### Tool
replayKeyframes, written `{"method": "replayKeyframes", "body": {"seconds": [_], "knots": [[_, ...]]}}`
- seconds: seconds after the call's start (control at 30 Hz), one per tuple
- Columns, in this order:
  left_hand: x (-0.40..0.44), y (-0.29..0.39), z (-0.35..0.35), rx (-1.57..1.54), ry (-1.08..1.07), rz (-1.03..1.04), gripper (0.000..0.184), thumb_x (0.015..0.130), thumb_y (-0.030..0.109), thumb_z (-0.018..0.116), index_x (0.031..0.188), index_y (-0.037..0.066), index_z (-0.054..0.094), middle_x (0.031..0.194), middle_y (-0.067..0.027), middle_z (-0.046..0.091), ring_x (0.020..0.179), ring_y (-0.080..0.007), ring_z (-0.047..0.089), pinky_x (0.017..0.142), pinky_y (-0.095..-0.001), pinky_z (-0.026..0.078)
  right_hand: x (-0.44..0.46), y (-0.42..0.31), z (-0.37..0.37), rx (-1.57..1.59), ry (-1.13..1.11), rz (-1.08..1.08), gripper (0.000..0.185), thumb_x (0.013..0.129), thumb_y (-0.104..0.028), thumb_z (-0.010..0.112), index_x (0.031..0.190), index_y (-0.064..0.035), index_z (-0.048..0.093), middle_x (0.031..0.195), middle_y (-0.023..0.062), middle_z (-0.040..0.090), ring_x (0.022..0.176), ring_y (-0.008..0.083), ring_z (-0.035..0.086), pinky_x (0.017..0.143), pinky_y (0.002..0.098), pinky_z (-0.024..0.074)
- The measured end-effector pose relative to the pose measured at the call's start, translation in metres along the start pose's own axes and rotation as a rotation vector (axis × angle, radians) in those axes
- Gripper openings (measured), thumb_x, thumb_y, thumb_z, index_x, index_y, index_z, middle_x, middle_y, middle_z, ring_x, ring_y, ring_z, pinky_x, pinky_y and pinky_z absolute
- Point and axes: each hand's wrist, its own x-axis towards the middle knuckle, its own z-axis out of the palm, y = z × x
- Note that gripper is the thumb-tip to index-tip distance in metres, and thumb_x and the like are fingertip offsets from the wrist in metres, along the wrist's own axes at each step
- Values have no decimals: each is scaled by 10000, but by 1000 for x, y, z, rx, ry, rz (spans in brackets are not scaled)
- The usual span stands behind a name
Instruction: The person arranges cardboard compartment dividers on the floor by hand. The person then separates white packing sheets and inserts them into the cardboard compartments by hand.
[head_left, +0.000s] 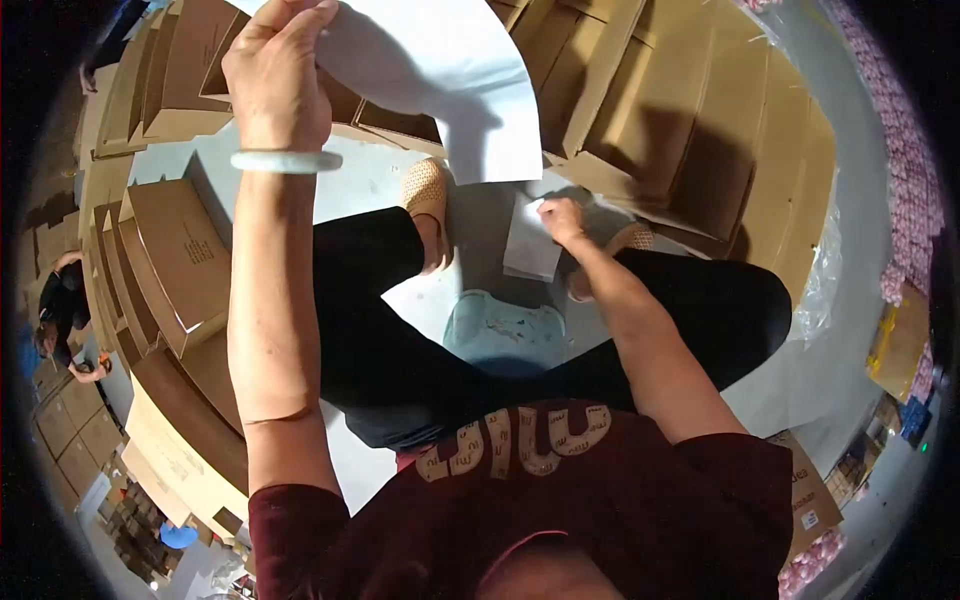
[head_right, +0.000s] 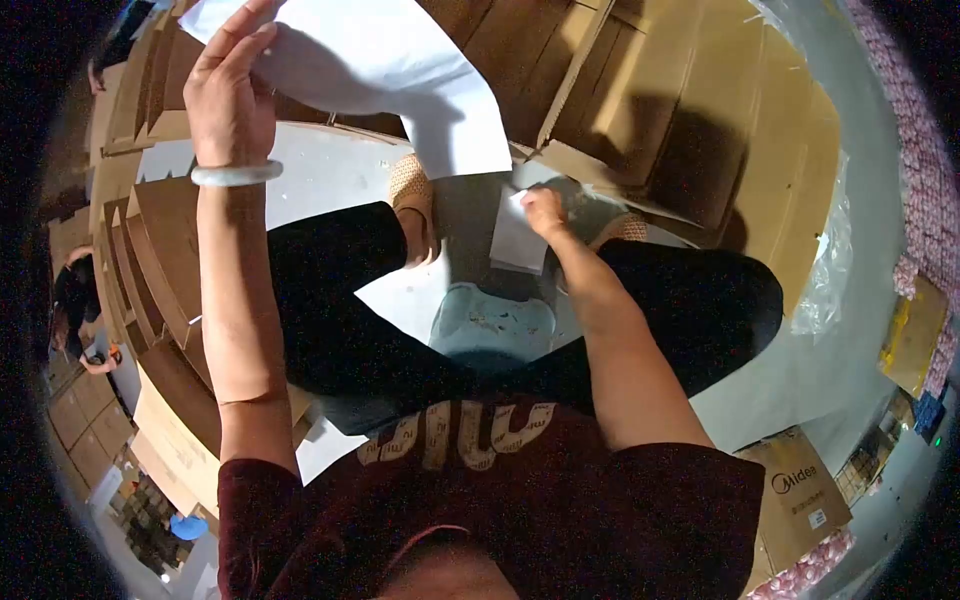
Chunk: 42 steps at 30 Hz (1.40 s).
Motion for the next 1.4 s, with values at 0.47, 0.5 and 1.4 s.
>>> {"method": "replayKeyframes", "body": {"seconds": [0.47,0.5,1.4], "knots": [[57,-73,50,-159,-153,213,186,762,-25,532,878,-2,675,797,-68,652,677,-97,560,618,-207,438,-2,-217,-278,206,100,-545,229,755,20,617,975,-11,563,852,43,588,785,106,565,719,243,467],[55,-81,57,-159,-233,244,135,786,42,555,838,-2,672,788,-52,653,717,-102,566,651,-227,446,6,-213,-296,486,92,-484,241,757,28,619,987,-3,552,852,47,589,787,104,569,721,237,470],[49,-118,71,-518,-384,-136,170,775,121,678,838,-28,627,789,-65,637,681,-96,583,615,-225,471,94,-218,-332,1060,510,-565,299,868,-240,579,1049,-58,427,806,20,522,681,84,496,602,208,411]]}}
